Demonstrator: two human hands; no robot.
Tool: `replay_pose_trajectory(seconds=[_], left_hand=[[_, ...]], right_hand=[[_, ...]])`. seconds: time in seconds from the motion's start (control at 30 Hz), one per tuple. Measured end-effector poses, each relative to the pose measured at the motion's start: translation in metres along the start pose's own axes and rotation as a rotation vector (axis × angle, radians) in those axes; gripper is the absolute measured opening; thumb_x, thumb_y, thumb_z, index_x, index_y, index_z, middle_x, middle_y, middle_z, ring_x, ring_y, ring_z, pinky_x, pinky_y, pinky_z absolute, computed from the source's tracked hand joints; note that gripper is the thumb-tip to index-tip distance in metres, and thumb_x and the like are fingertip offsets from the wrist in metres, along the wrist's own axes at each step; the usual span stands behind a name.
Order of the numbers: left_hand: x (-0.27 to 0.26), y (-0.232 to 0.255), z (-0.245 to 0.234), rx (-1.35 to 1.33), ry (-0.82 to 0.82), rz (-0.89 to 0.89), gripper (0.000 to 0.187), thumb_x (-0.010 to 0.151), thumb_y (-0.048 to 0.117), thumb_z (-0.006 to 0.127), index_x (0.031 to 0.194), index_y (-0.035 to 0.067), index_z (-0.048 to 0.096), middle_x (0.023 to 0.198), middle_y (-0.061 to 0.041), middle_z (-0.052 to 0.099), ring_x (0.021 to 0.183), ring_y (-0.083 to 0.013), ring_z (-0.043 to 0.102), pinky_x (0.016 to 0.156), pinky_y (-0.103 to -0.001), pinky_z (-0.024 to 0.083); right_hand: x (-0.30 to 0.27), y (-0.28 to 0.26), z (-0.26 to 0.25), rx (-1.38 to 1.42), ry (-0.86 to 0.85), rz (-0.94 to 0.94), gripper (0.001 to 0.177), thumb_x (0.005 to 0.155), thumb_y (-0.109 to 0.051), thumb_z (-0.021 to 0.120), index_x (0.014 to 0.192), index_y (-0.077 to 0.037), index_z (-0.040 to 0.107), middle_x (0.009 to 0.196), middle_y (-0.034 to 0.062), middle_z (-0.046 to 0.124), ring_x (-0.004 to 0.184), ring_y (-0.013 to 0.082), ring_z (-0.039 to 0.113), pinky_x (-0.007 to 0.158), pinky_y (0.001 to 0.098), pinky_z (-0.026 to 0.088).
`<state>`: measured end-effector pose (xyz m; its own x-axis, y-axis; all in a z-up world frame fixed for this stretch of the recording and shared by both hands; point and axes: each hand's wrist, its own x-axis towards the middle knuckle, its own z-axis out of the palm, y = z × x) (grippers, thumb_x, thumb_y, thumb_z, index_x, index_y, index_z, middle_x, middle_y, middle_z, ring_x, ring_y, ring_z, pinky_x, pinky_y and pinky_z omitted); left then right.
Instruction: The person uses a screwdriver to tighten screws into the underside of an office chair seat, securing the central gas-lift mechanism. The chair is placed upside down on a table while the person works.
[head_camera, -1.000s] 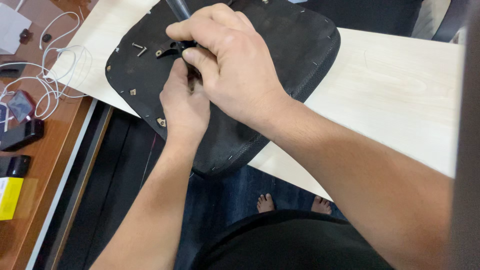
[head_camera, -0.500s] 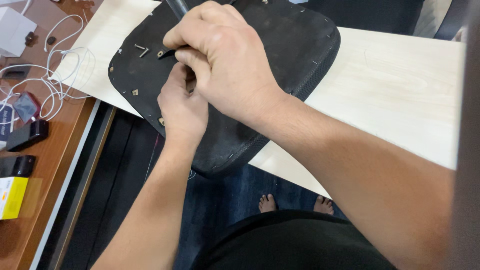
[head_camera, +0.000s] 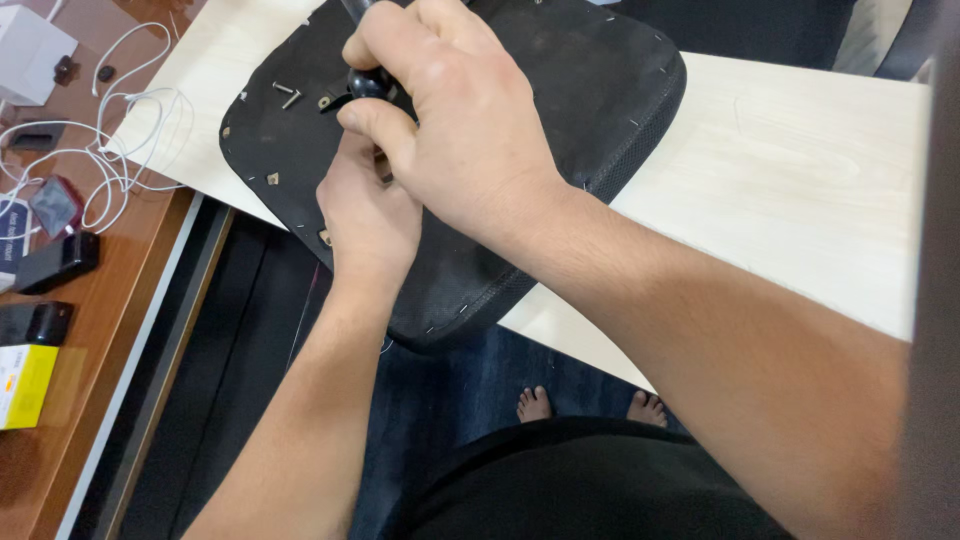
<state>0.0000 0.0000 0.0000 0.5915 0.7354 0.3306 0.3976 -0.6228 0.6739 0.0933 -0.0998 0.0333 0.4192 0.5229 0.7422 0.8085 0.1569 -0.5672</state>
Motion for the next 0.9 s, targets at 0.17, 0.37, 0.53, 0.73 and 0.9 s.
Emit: replay_pose_trajectory(seconds=[0.17,0.37,0.53,0.73,0.9], left_hand=[[0.005,0.002,-0.001,0.058,-0.029,-0.012,0.035,0.095,0.036,0.068,0.107,0.004,0.065,0.098,-0.011,0.078,0.096,-0.0253,0.076,0.082,-0.038,0.058],[0.007,0.004,-0.005,0.075,-0.018,-0.078,0.039,0.097,0.043,0.061,0.110,0.006,0.066,0.098,-0.013,0.077,0.098,-0.0313,0.074,0.082,-0.043,0.056],[0.009,0.003,-0.005,0.160,-0.037,-0.109,0.039,0.093,0.041,0.068,0.108,0.004,0.067,0.101,-0.015,0.076,0.101,-0.0313,0.074,0.082,-0.042,0.057],[0.008,-0.003,-0.002,0.023,-0.012,-0.060,0.033,0.093,0.033,0.069,0.114,0.008,0.066,0.104,-0.009,0.079,0.100,-0.0235,0.077,0.086,-0.035,0.057],[0.012,-0.004,-0.002,0.037,0.031,0.008,0.026,0.093,0.024,0.069,0.113,0.007,0.066,0.102,-0.006,0.079,0.096,-0.0185,0.078,0.087,-0.032,0.057]], right_hand=[[0.003,0.003,0.009,-0.046,0.041,-0.115,0.015,0.097,-0.010,0.076,0.109,-0.010,0.067,0.106,0.0069,0.062,0.107,0.0242,0.063,0.094,0.0384,0.054],[0.004,0.001,0.010,0.000,0.015,-0.148,0.022,0.091,-0.001,0.070,0.111,-0.009,0.071,0.109,0.0039,0.066,0.104,0.0264,0.063,0.094,0.0385,0.053],[0.002,0.000,0.009,0.070,-0.017,-0.063,0.023,0.091,-0.016,0.081,0.112,-0.013,0.073,0.108,0.0052,0.063,0.100,0.0216,0.066,0.090,0.0340,0.056],[0.008,0.012,0.013,0.042,0.011,-0.081,0.019,0.094,-0.008,0.076,0.113,-0.011,0.073,0.103,0.0052,0.064,0.097,0.0211,0.068,0.086,0.0345,0.056],[0.015,0.018,0.007,0.055,0.009,-0.169,0.016,0.097,-0.001,0.070,0.111,-0.009,0.068,0.105,0.0044,0.069,0.105,0.0219,0.068,0.091,0.0365,0.056]])
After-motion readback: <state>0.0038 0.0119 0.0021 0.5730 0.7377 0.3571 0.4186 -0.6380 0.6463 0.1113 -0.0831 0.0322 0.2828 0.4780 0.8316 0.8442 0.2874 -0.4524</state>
